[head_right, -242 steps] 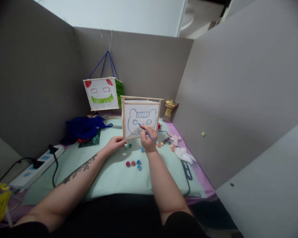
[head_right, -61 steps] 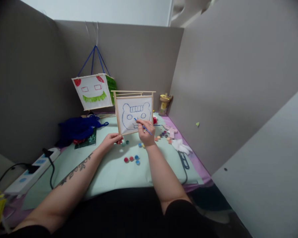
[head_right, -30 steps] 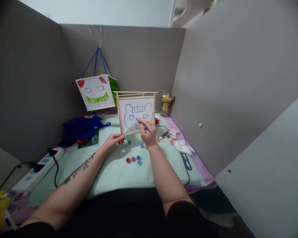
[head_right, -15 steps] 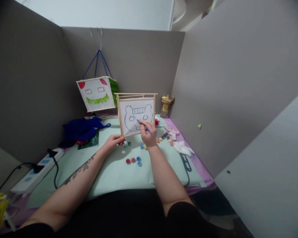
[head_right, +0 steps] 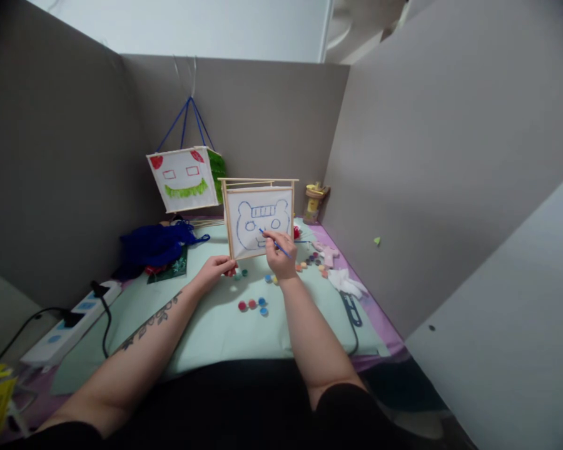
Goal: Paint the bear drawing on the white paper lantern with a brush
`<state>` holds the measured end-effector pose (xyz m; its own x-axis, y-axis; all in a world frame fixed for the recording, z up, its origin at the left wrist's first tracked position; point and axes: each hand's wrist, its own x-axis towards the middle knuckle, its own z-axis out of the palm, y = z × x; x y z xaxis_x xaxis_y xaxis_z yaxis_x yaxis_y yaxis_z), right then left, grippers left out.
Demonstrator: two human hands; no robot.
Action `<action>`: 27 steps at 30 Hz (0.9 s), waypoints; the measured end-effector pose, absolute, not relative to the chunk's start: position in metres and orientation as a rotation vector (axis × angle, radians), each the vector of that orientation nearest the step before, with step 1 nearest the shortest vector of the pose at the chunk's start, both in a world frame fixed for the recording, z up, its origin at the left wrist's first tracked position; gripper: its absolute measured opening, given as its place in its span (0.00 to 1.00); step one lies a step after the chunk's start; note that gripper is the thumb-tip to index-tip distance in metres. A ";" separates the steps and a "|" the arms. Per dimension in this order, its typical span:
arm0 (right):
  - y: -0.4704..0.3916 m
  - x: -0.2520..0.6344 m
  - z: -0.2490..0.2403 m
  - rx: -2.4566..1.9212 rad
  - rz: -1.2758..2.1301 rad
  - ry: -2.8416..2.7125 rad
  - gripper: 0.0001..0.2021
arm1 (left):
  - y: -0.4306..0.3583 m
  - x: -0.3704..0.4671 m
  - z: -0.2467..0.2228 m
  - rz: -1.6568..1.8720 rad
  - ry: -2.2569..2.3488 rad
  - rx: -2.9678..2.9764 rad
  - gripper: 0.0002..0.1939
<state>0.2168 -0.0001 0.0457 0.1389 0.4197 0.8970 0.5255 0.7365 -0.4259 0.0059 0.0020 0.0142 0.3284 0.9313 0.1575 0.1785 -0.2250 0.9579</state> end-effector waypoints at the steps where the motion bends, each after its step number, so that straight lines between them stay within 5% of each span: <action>1: -0.001 0.217 0.046 -0.812 -0.088 -1.480 0.10 | 0.002 0.006 0.014 0.997 1.018 1.644 0.16; 27: -0.004 0.209 0.048 -0.787 -0.023 -1.585 0.09 | 0.002 0.006 0.014 0.993 1.029 1.676 0.18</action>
